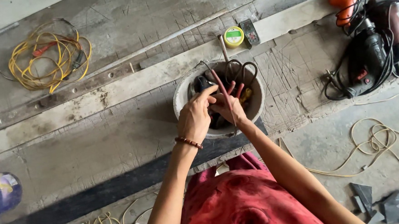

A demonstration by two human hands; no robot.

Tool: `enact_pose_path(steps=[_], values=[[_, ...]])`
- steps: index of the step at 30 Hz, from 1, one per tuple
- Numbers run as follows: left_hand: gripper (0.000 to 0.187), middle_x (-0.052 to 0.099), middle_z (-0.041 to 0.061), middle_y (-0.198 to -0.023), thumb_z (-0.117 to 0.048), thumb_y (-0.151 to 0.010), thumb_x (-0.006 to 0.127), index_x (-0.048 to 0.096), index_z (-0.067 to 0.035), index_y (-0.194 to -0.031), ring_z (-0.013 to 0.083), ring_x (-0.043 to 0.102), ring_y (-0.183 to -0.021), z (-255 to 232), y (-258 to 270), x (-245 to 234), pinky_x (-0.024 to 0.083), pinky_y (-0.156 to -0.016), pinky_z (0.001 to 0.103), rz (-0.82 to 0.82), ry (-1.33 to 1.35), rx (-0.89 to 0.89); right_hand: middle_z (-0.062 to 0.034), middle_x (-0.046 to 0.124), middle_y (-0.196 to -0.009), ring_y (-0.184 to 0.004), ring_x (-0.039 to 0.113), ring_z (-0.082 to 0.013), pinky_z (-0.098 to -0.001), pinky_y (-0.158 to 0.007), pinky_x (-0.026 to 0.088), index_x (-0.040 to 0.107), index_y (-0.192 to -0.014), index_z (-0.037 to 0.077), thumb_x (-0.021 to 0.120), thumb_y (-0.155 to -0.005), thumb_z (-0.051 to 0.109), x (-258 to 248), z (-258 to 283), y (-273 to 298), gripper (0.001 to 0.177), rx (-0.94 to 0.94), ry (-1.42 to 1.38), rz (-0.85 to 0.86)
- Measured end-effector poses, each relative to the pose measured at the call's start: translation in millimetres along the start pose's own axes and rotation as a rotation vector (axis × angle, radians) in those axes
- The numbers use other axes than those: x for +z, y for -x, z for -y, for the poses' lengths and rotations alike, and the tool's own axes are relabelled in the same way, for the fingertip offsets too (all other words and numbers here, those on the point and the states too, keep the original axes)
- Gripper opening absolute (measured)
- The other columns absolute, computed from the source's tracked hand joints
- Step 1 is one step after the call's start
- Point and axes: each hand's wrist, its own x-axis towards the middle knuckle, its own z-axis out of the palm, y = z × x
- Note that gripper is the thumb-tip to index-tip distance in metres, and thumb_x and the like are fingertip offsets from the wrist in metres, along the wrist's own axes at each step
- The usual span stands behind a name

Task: Repairing or preparing electrical components by stripping wires and using tools.

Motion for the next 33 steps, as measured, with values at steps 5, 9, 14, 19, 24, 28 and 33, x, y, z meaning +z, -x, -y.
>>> enact_pose_path(steps=[5,9,14,19,24,28,33], values=[[0.047,0.075,0.01,-0.113,0.004,-0.095,0.051,0.063,-0.016,-0.136,0.0313,0.073,-0.1,6.6,-8.6,21.7,0.058,-0.083,0.041,0.01,-0.042,0.08,-0.0122,0.071,-0.094,-0.088,0.065,-0.0163,-0.0316,-0.075,0.054,0.069,-0.107,-0.003,0.071,-0.095,0.009,43.9,-61.6,-24.6,0.017,-0.14,-0.58,0.209],[0.048,0.073,0.011,-0.122,0.005,-0.093,0.05,0.062,-0.014,-0.137,0.0322,0.071,-0.104,-8.0,-14.8,31.3,0.058,-0.087,0.041,0.037,-0.019,0.125,-0.0081,0.072,-0.098,-0.094,0.063,-0.0096,-0.024,-0.08,0.053,0.068,-0.113,-0.002,0.067,-0.095,0.002,-0.7,-37.5,-2.9,0.018,-0.218,-0.634,0.186],[0.045,0.072,0.012,-0.123,0.007,-0.096,0.049,0.065,-0.012,-0.134,0.0321,0.071,-0.109,1.8,-18.6,35.7,0.057,-0.092,0.039,-0.002,0.019,0.187,-0.008,0.076,-0.099,-0.084,0.071,-0.0138,-0.0257,-0.073,0.058,0.072,-0.118,0.0,0.059,-0.096,0.002,-80.4,-20.5,18.6,0.025,0.045,-0.698,-0.218],[0.042,0.073,0.011,-0.119,0.007,-0.095,0.051,0.069,-0.013,-0.128,0.0322,0.07,-0.107,23.7,-17.8,30.4,0.056,-0.09,0.039,-0.062,-0.053,0.12,-0.0073,0.076,-0.113,-0.098,0.071,-0.0124,-0.0266,-0.086,0.057,0.069,-0.128,0.001,0.059,-0.105,0.013,-124.2,-5.1,16.3,0.028,-0.01,-0.928,-0.209],[0.035,0.072,0.012,-0.113,-0.001,-0.089,0.064,0.071,-0.013,-0.121,0.0348,0.069,-0.103,59.4,-19.3,54.9,0.055,-0.087,0.043,-0.071,-0.141,0.031,-0.0074,0.072,-0.107,-0.087,0.068,-0.0127,-0.0302,-0.08,0.055,0.053,-0.146,0.006,0.055,-0.102,0.028,-173.8,69.8,49.3,0.05,-0.158,-1.018,0.216],[0.031,0.072,0.012,-0.113,-0.005,-0.09,0.067,0.073,-0.014,-0.119,0.0344,0.069,-0.103,79.6,-31.8,94.5,0.055,-0.088,0.042,-0.022,-0.104,-0.027,-0.0058,0.069,-0.102,-0.087,0.066,-0.0108,-0.0288,-0.078,0.055,0.049,-0.145,0.007,0.07,-0.096,0.012,-172.2,64.4,46.8,0.054,-0.152,-0.831,0.174],[0.04,0.07,0.011,-0.117,-0.008,-0.085,0.071,0.068,-0.014,-0.124,0.0354,0.063,-0.106,91.2,-54.8,134.6,0.048,-0.095,0.045,0.073,-0.204,0.051,-0.0046,0.072,-0.096,-0.084,0.065,-0.0099,-0.0254,-0.075,0.054,0.054,-0.135,0.005,0.067,-0.099,0.007,-180.5,41.3,45.9,0.039,-0.088,-0.706,0.034]])
